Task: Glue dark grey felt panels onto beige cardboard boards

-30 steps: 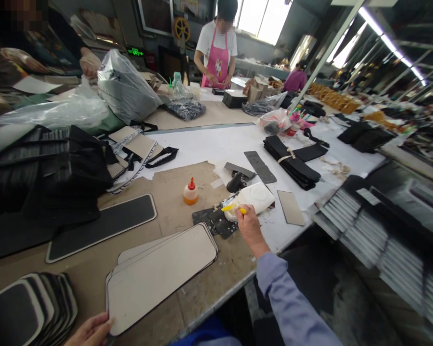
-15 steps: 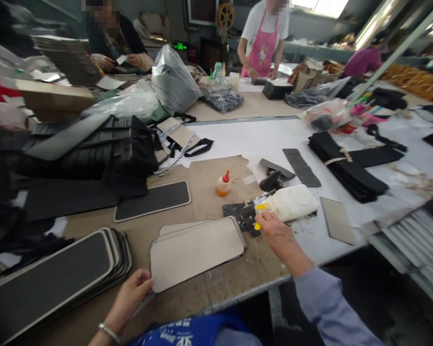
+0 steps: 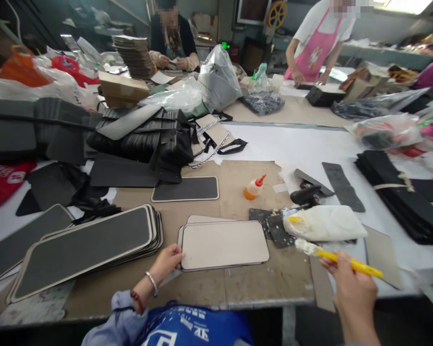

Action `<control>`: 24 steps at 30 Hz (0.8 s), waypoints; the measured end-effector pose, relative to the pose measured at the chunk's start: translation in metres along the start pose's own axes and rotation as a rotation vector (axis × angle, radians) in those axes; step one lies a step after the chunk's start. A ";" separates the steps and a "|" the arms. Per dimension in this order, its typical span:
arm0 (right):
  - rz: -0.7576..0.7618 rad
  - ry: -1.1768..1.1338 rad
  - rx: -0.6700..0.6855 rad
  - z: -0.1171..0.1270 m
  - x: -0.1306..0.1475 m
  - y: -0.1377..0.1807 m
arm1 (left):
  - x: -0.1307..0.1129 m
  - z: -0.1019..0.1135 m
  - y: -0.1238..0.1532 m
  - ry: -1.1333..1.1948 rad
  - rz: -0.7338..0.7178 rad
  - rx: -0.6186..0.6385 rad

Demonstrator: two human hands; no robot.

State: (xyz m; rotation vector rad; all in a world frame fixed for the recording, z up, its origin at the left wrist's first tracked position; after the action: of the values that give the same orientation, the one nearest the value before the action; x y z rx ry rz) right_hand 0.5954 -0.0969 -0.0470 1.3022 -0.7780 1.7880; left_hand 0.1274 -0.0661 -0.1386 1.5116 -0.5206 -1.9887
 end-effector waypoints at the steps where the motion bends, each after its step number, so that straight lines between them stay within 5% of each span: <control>1: -0.092 -0.048 -0.016 -0.009 -0.001 0.018 | 0.000 0.000 0.000 0.009 0.006 0.001; 6: -0.320 -0.163 0.398 -0.109 0.016 0.138 | 0.001 0.003 0.001 0.034 0.025 0.034; 11: -0.344 -0.219 0.603 -0.179 0.024 0.214 | 0.003 0.001 -0.001 0.036 0.047 0.068; 17: -0.316 -0.208 0.637 -0.207 0.027 0.237 | 0.004 -0.002 -0.003 0.042 0.033 0.092; 24: -0.346 -0.226 0.552 -0.207 0.024 0.232 | 0.004 -0.001 -0.005 0.016 0.011 0.093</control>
State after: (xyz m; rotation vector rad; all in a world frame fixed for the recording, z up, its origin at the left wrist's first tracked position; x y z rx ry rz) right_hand 0.2926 -0.0390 -0.0916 1.8899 -0.1421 1.6406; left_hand 0.1263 -0.0650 -0.1441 1.5757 -0.6204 -1.9664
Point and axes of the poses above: each hand's wrist, its own y-axis away from the middle knuckle, its own z-axis out of the back of the hand, x = y × z, the point moved 6 cm from there along -y, towards the middle knuckle, and after that the axes turned 7 degrees about -x, right-handed, at the moved point
